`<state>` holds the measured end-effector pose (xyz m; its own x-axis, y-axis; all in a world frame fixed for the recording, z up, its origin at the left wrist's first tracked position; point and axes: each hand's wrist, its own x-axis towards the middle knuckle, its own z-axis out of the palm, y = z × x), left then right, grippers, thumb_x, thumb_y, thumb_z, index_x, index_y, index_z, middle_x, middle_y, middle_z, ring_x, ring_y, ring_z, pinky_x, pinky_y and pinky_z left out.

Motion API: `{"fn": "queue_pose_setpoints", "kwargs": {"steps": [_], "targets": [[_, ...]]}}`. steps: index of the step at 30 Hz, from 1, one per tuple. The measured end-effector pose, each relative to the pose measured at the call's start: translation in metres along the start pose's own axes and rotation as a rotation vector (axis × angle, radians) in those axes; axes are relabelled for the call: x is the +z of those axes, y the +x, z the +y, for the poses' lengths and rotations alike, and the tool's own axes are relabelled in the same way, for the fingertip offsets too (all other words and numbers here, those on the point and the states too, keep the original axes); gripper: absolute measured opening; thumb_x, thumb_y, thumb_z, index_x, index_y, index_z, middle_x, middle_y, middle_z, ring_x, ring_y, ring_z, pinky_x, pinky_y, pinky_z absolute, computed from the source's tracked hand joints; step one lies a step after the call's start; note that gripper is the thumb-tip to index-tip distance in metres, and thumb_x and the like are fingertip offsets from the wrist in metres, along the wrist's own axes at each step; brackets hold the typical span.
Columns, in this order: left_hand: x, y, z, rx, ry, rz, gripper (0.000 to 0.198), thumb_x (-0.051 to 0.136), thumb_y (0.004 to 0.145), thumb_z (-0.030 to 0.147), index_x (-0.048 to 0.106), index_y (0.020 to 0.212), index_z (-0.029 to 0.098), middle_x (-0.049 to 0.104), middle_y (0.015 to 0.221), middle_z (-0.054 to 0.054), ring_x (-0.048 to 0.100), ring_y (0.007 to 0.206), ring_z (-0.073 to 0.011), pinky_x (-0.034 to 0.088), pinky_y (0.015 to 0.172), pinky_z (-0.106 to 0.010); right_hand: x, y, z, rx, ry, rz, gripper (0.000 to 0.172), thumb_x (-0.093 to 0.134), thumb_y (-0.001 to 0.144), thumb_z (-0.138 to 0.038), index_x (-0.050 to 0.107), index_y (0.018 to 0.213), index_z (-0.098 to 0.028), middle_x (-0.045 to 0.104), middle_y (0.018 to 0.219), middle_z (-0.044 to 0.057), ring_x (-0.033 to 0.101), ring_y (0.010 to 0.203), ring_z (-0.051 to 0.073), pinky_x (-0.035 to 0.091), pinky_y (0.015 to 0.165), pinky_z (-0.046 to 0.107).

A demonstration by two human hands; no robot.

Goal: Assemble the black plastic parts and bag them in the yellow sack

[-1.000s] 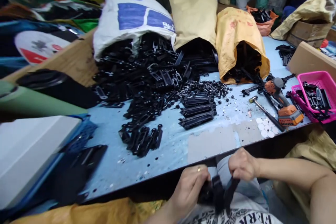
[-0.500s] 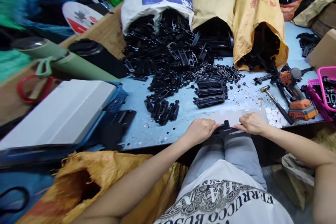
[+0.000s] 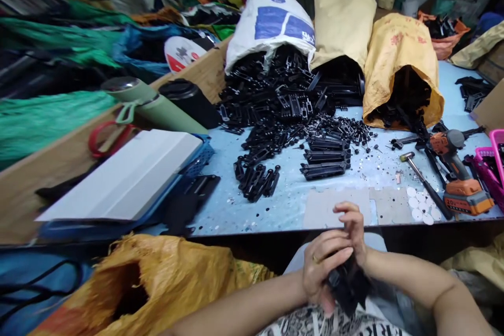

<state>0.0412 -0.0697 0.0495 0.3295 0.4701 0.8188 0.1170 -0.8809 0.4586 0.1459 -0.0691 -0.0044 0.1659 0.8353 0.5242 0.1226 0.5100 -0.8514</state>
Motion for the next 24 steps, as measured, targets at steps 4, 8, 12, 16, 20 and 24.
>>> {"fn": "queue_pose_setpoints", "kwargs": {"steps": [4,8,12,16,20,24], "targets": [[-0.007,-0.012,-0.057,0.037,0.435,-0.164,0.056,0.034,0.089,0.055,0.053,0.12,0.014,0.065,0.095,-0.014,0.062,0.096,-0.0243,0.051,0.078,-0.037,0.004,0.073,0.056,0.059,-0.216,-0.151,0.051,0.025,0.085,-0.062,0.049,0.109,-0.024,0.041,0.132,0.012,0.037,0.125,0.026,0.031,0.101,0.049],[-0.019,-0.014,-0.111,-0.06,0.662,-0.536,0.05,0.052,0.083,0.05,0.056,0.121,0.018,0.065,0.105,-0.013,0.058,0.107,-0.0268,0.047,0.091,-0.04,-0.002,0.144,0.112,0.312,-0.36,-0.166,0.06,0.021,0.089,-0.059,0.043,0.129,-0.02,0.027,0.146,0.012,0.018,0.138,0.024,0.021,0.109,0.045],[-0.027,-0.002,-0.144,-0.229,0.824,-0.653,0.046,0.056,0.084,0.036,0.05,0.128,0.024,0.05,0.133,-0.013,0.038,0.13,-0.0308,0.032,0.104,-0.053,0.011,0.178,0.137,0.295,-0.505,-0.343,0.064,0.031,0.088,-0.06,0.038,0.135,-0.018,0.023,0.149,0.012,0.014,0.14,0.023,0.019,0.111,0.043],[-0.04,0.013,-0.165,-0.276,0.828,-0.738,0.049,0.055,0.084,0.037,0.048,0.13,0.025,0.048,0.135,-0.014,0.036,0.131,-0.0304,0.031,0.104,-0.053,0.021,0.227,0.144,0.072,-0.671,-0.205,0.051,0.036,0.091,-0.049,0.047,0.127,-0.015,0.039,0.141,0.014,0.028,0.134,0.022,0.024,0.108,0.038],[-0.051,0.018,-0.168,-0.309,0.777,-0.715,0.053,0.053,0.085,0.042,0.044,0.133,0.023,0.047,0.136,-0.013,0.034,0.132,-0.0303,0.026,0.106,-0.056,0.027,0.295,0.158,0.167,-0.828,-0.245,0.039,0.04,0.091,-0.037,0.047,0.122,-0.014,0.058,0.119,0.013,0.05,0.112,0.023,0.037,0.096,0.036],[-0.059,0.027,-0.169,-0.41,0.751,-0.585,0.053,0.041,0.09,0.044,0.038,0.136,0.019,0.046,0.136,-0.014,0.032,0.133,-0.0291,0.026,0.107,-0.054,0.055,0.335,0.175,0.191,-0.973,-0.286,0.037,0.042,0.091,-0.035,0.047,0.121,-0.014,0.057,0.116,0.015,0.051,0.108,0.026,0.04,0.09,0.037]]}}
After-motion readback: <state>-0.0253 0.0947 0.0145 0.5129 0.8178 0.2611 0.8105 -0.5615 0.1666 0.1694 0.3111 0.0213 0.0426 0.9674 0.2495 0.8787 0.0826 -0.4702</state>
